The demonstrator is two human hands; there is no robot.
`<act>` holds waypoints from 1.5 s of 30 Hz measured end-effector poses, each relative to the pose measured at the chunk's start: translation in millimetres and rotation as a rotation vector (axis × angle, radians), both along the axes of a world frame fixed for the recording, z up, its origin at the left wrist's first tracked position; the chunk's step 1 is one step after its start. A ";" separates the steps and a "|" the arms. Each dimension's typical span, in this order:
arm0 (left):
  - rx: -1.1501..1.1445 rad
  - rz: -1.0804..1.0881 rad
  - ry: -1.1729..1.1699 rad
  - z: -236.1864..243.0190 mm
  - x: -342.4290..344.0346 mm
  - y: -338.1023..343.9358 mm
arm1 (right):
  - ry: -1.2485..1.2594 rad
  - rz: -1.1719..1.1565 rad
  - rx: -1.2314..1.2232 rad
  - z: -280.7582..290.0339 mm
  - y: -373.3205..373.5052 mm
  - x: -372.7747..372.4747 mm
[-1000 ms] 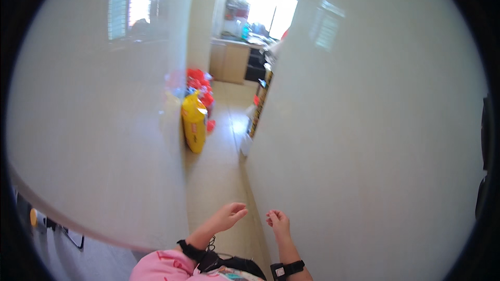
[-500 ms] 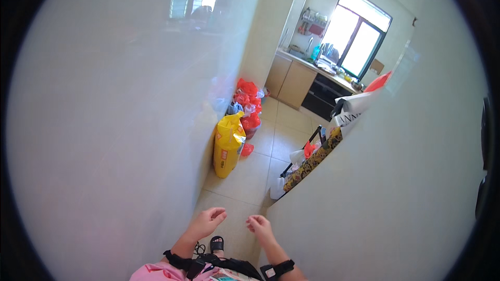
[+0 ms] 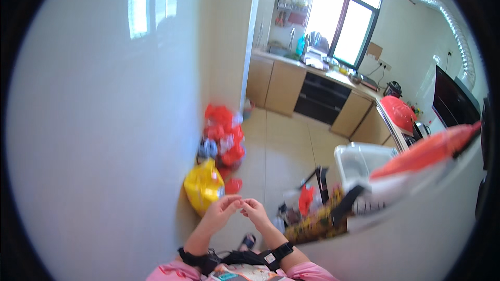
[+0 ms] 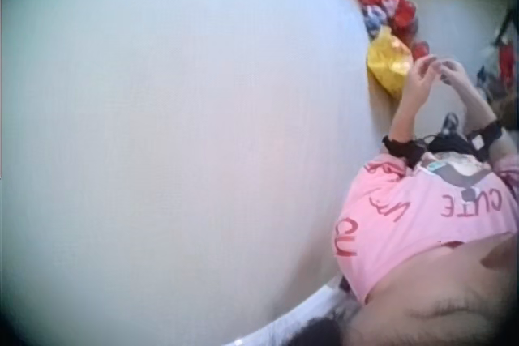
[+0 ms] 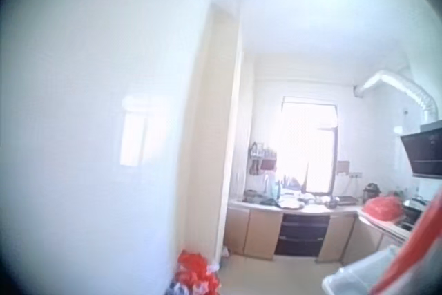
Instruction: The person walks into the kitchen and washes leafy green vegetables under running water in a bowl placed in the sink. They rinse the leaves, separate them, and then drain the water before rinsing a metal bowl.
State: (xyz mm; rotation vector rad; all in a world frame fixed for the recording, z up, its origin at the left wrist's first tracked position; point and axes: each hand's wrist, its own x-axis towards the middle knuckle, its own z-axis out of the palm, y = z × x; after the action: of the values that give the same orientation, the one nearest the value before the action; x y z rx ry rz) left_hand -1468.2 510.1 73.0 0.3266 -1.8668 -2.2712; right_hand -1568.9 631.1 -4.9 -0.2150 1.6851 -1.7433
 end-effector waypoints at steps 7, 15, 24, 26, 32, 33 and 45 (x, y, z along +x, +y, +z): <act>0.049 0.161 0.159 46.4 -200.7 -50.4 | 0.150 -0.065 -0.145 26.4 -93.5 -230.0; 0.128 0.150 0.107 11.6 -437.5 -132.6 | 0.102 -0.039 -0.004 -14.0 -129.7 -447.9; 0.104 0.124 -0.060 0.2 -728.8 -223.5 | 0.237 -0.142 0.106 0.2 -165.7 -736.6; 0.075 0.068 -0.061 -10.2 -786.1 -230.9 | 0.205 -0.186 0.066 -9.9 -170.0 -789.7; -0.102 0.086 -0.047 -28.8 -969.4 -258.2 | 0.306 -0.228 0.045 -9.2 -209.8 -988.6; -0.140 0.103 -0.073 -24.4 -1006.0 -266.5 | 0.340 -0.223 0.027 -0.5 -219.9 -1029.5; -0.413 0.114 -0.073 -37.7 -1321.3 -383.4 | 0.402 -0.068 0.127 8.9 -300.5 -1335.9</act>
State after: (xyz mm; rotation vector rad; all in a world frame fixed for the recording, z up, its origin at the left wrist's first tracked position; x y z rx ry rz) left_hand -2789.5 126.6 35.3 0.4403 -2.2266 -1.7657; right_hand -2904.8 330.5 4.0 -0.4816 2.1026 -1.7154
